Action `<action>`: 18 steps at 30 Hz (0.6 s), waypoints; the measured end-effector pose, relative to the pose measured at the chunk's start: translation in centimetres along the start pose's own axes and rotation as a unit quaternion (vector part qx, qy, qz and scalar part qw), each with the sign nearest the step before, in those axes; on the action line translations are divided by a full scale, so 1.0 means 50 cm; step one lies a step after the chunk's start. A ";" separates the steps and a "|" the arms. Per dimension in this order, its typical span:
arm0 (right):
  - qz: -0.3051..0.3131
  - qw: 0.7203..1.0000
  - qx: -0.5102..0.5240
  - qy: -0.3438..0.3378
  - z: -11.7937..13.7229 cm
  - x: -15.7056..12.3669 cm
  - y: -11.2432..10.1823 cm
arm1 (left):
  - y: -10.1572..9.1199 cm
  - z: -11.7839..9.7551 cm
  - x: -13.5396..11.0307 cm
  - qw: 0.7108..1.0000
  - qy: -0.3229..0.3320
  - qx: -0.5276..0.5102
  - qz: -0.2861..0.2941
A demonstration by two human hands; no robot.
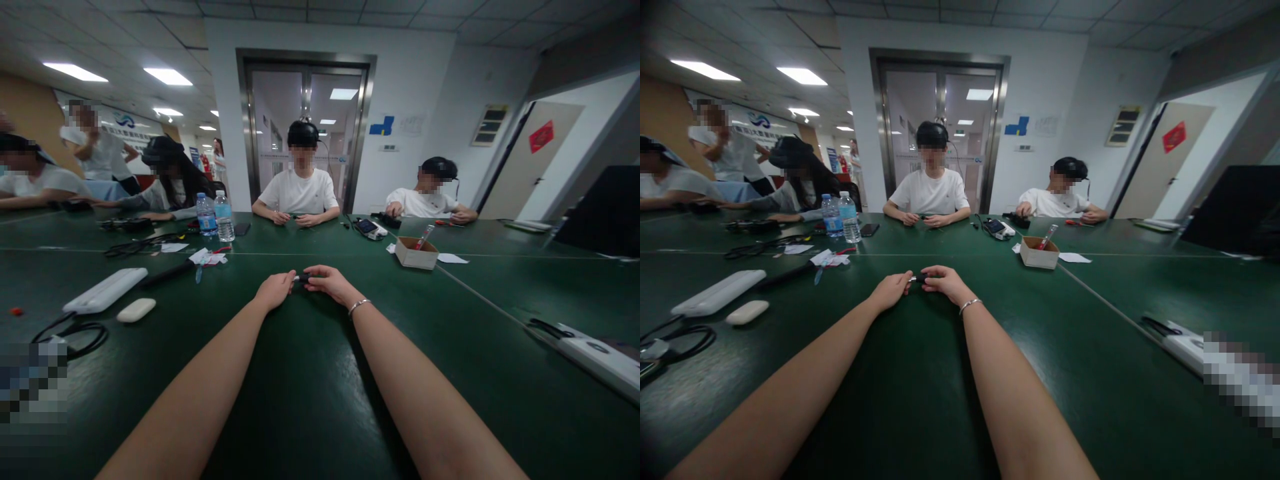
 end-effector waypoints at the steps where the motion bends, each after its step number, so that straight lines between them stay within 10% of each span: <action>1: 0.000 1.000 -0.002 0.000 0.001 0.000 0.000 | 0.001 0.001 0.000 1.000 -0.001 -0.002 0.004; 18: -0.035 0.999 -0.028 0.017 0.003 -0.004 -0.005 | 0.003 -0.011 0.003 0.994 0.052 -0.093 -0.013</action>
Point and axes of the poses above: each hand's wrist, its own x-axis towards the middle knuckle, its own y-axis out of the palm, z = x × y, the point moved 9 cm from there along x, towards the middle knuckle, and after that the axes turned 14 degrees about -y, right-handed, at the moved point
